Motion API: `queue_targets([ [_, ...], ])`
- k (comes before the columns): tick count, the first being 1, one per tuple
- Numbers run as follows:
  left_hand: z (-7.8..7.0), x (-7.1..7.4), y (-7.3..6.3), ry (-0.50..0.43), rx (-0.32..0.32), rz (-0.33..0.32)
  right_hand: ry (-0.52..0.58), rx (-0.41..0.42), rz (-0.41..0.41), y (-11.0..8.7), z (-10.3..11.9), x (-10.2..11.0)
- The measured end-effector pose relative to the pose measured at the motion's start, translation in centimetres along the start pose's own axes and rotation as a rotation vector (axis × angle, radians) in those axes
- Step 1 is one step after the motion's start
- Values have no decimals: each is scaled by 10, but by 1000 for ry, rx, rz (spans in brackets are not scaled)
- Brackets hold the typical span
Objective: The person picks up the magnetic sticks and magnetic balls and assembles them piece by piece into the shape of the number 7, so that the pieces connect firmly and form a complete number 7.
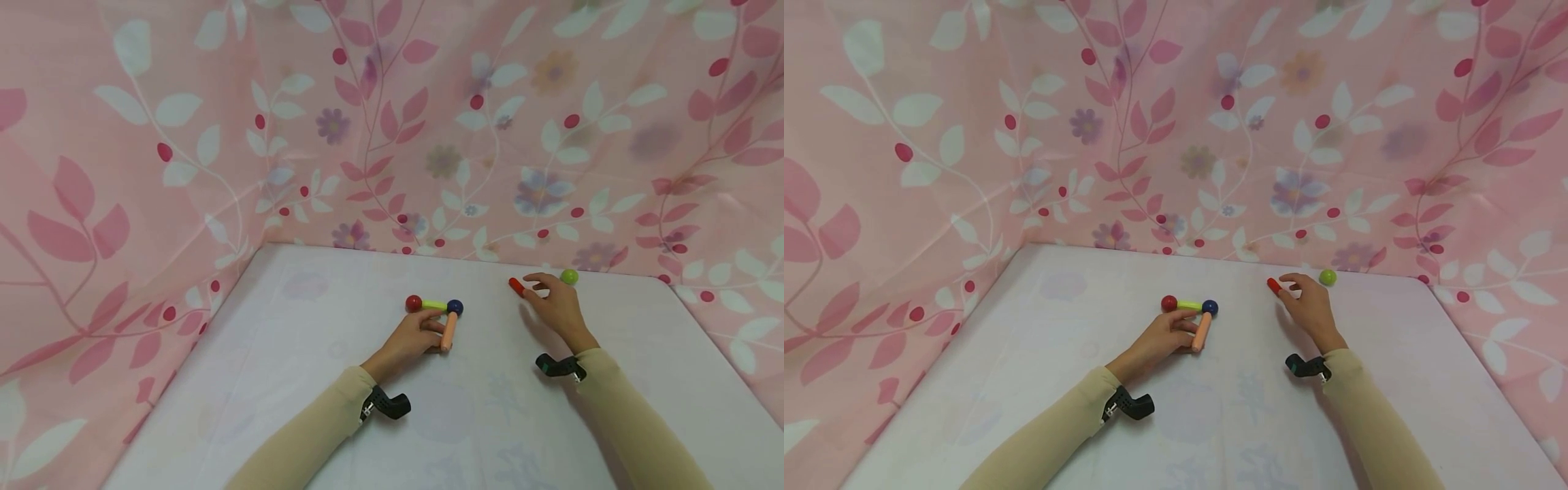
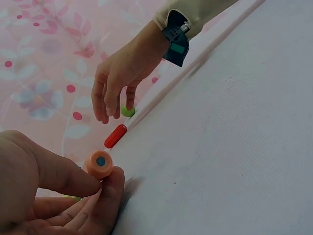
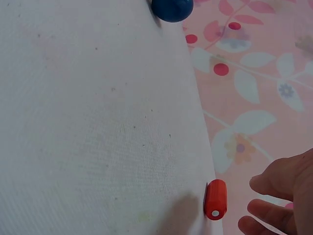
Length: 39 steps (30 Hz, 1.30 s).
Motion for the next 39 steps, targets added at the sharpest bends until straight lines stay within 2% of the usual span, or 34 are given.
queue_targets([
  [5, -1, 0, -3, 22, 11, 1, 5, -32, 52, 1, -3, -1],
  [11, -4, 0, -5, 4, 31, 4, 10, -55, 118, 3, -8, -4],
  [16, -4, 0, -5, -26, 44, 7, 6, -19, 162, 8, -13, -7],
  [27, -3, -2, -4, -57, 54, 8, 23, 46, 338, 12, -20, -21],
  [31, -3, -2, -4, -83, 60, 7, 15, 39, 353, 12, -17, -22],
  [39, -2, -1, -2, -128, 82, 23, 30, -41, 357, 11, -22, -18],
])
Point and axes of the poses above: each hand's wrist, its own y-axis towards the middle knuckle, its own x-axis out of the back of the hand, z = x × y, the point moved 5 cm from there along y, towards the middle knuckle, and after that the axes turned 12 degrees about x, right-handed, at the moved point
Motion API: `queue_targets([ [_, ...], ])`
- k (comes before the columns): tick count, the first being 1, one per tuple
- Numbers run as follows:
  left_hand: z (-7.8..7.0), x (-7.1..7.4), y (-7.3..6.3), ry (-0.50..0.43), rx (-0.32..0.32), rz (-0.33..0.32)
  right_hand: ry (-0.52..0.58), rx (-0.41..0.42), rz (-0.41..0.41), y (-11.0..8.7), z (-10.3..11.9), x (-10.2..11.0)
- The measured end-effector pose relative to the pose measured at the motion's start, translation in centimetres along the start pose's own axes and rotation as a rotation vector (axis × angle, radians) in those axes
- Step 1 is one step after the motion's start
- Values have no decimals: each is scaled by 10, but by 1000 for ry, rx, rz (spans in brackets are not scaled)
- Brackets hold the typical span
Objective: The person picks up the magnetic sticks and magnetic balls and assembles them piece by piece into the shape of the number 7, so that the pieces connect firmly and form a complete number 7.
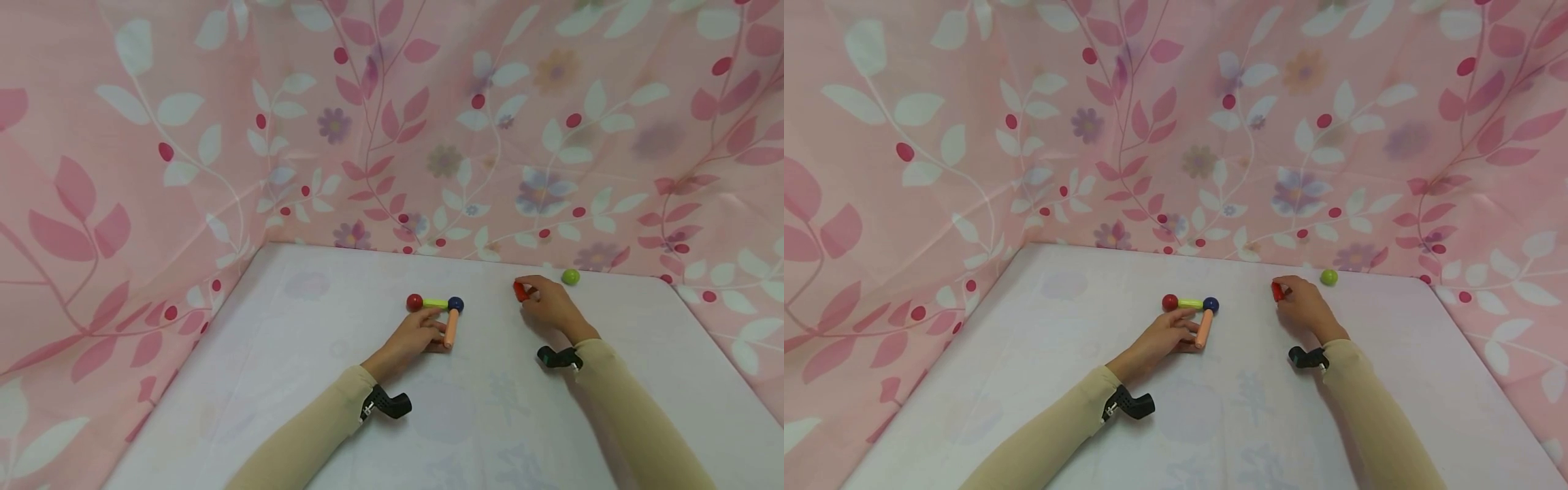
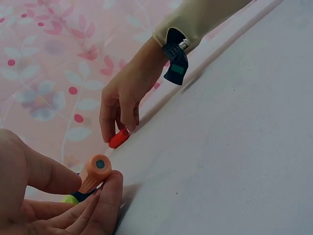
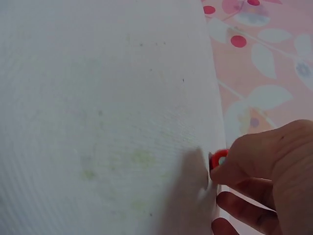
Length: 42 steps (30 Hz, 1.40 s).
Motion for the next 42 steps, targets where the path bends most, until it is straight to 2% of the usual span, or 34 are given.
queue_targets([
  [11, 2, -1, 1, 13, -6, -5, -14, -7, 9, 2, -6, 2],
  [18, 0, -2, 1, 23, -33, 12, -13, 13, -63, 0, -3, 5],
  [25, 1, -2, 2, 19, -23, 11, 36, -77, -66, -4, -8, 2],
  [35, 2, -4, 1, 21, -21, 26, 79, -149, -56, -10, -8, 3],
  [42, 1, -1, 0, 37, -24, 25, 93, -168, -70, -7, -8, 1],
])
Point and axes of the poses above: each hand's wrist, its own y-axis towards the middle knuckle, its own x-axis out of the back of the hand, z = x × y, the point moved 5 cm from there along y, towards the middle knuckle, and after that the axes turned 12 degrees about x, right-handed, at the moved point
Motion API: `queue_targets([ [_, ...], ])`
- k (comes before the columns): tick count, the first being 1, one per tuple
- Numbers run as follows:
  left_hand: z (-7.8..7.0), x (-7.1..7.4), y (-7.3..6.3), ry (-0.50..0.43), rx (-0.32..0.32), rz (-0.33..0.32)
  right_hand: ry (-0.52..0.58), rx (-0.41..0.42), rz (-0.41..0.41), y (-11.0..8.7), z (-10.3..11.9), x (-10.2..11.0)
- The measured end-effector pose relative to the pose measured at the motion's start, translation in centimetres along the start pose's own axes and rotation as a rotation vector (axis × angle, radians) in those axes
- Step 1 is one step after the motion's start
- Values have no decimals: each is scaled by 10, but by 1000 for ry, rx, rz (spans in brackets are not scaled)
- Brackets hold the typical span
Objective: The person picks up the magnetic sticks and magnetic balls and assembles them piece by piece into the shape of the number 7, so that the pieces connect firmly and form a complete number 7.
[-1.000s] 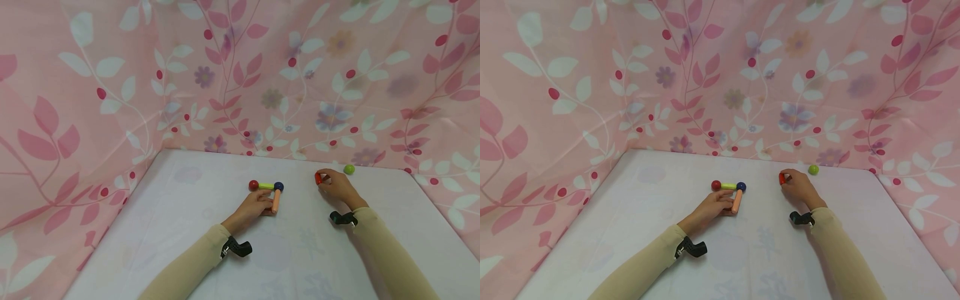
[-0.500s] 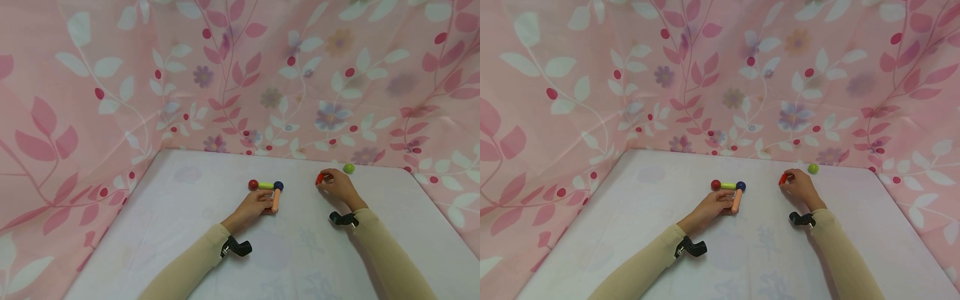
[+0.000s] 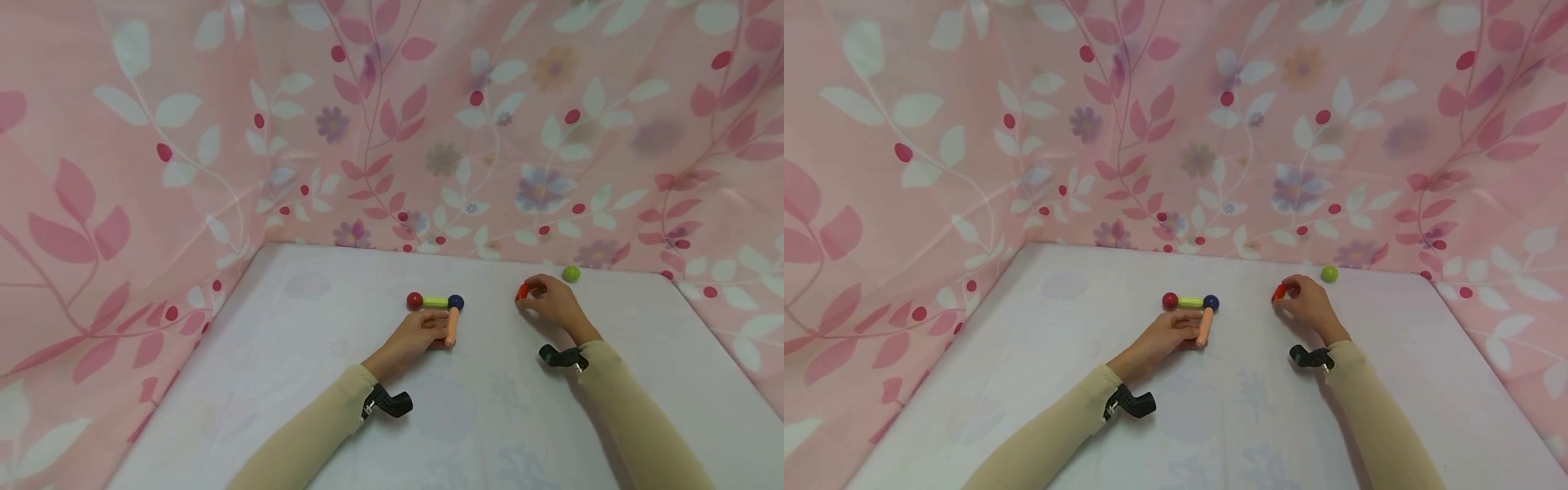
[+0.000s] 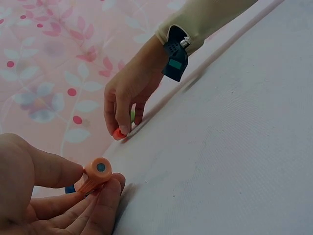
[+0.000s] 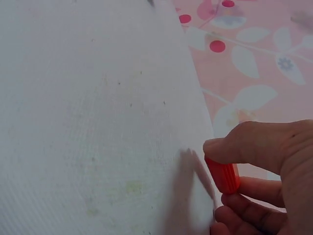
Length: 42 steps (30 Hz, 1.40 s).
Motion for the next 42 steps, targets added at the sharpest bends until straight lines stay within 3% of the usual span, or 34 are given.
queue_targets([
  [14, -1, -1, 1, -7, 9, 11, 128, -57, -87, -10, 13, 0],
  [27, -2, -1, -1, -38, 14, 23, 128, 77, -173, -24, 43, -3],
  [42, 1, -1, 2, -45, 3, 26, 153, 100, -154, -36, 62, -13],
])
Point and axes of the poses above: each hand's wrist, its own y-axis towards the middle knuckle, its own x-axis out of the back of the hand, z = x × y, the point moved 5 cm from there along y, towards the middle knuckle, and after that the axes turned 12 degrees about x, right-handed, at the moved point
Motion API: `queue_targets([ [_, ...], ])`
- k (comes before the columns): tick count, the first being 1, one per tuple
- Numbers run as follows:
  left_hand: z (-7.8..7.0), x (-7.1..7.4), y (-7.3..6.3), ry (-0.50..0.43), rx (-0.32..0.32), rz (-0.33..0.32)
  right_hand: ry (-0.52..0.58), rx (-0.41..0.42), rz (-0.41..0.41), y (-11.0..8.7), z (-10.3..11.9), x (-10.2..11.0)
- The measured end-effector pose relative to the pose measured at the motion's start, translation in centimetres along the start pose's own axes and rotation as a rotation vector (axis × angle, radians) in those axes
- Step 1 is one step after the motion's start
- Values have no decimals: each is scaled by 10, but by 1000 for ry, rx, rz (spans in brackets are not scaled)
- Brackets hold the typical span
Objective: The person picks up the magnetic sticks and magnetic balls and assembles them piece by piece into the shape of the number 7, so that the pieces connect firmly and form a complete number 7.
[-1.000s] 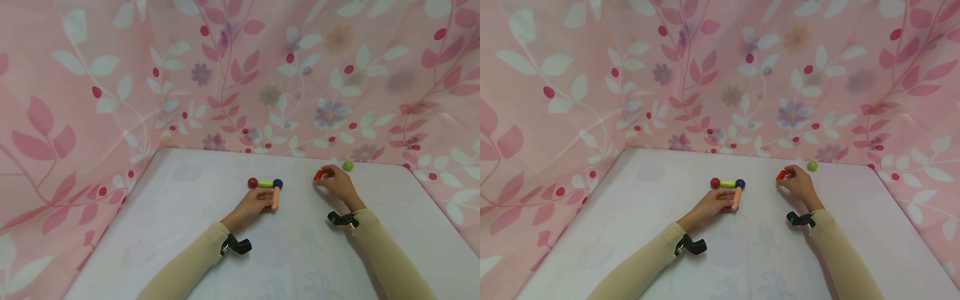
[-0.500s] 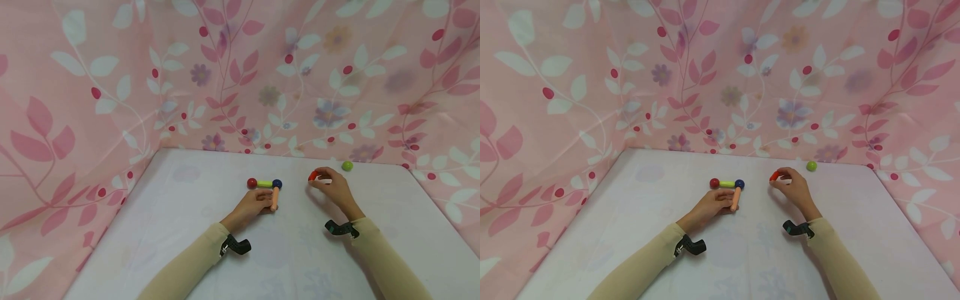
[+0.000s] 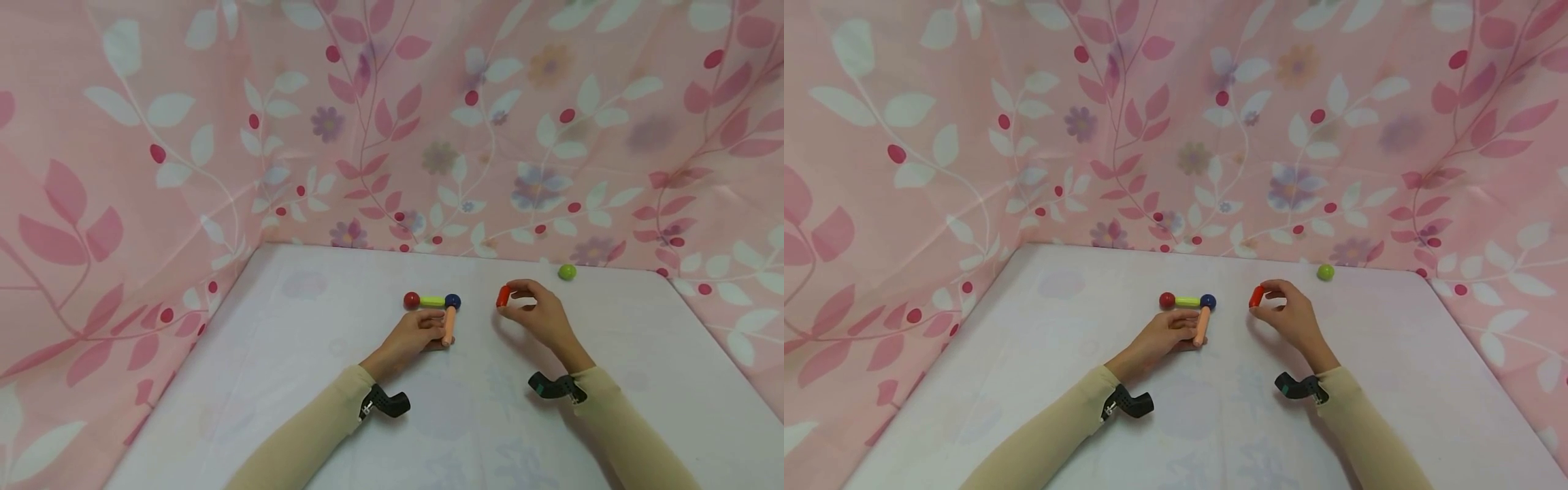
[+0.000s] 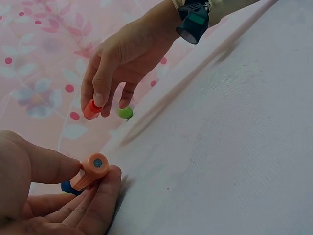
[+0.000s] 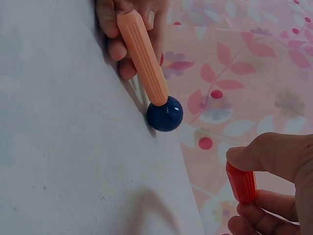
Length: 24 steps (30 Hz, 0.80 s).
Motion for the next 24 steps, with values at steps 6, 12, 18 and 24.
queue_targets([
  [6, -1, 0, 0, 6, -12, 1, 12, 8, -4, -5, 9, -5],
  [12, 0, 0, 0, 9, -3, -1, 17, 10, -4, -11, 16, -9],
  [18, 1, 1, 1, -51, 24, -13, 37, 2, 5, -17, 22, -11],
  [24, 1, 1, 1, -67, 29, -28, 43, 25, 3, -19, 30, -11],
])
Point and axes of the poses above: each hand's wrist, its own y-axis towards the middle knuckle, its own x-axis out of the back of the hand, z = x × y, the point moved 5 cm from there along y, towards the middle knuckle, and after that the axes turned 12 degrees about x, right-handed, at the moved point
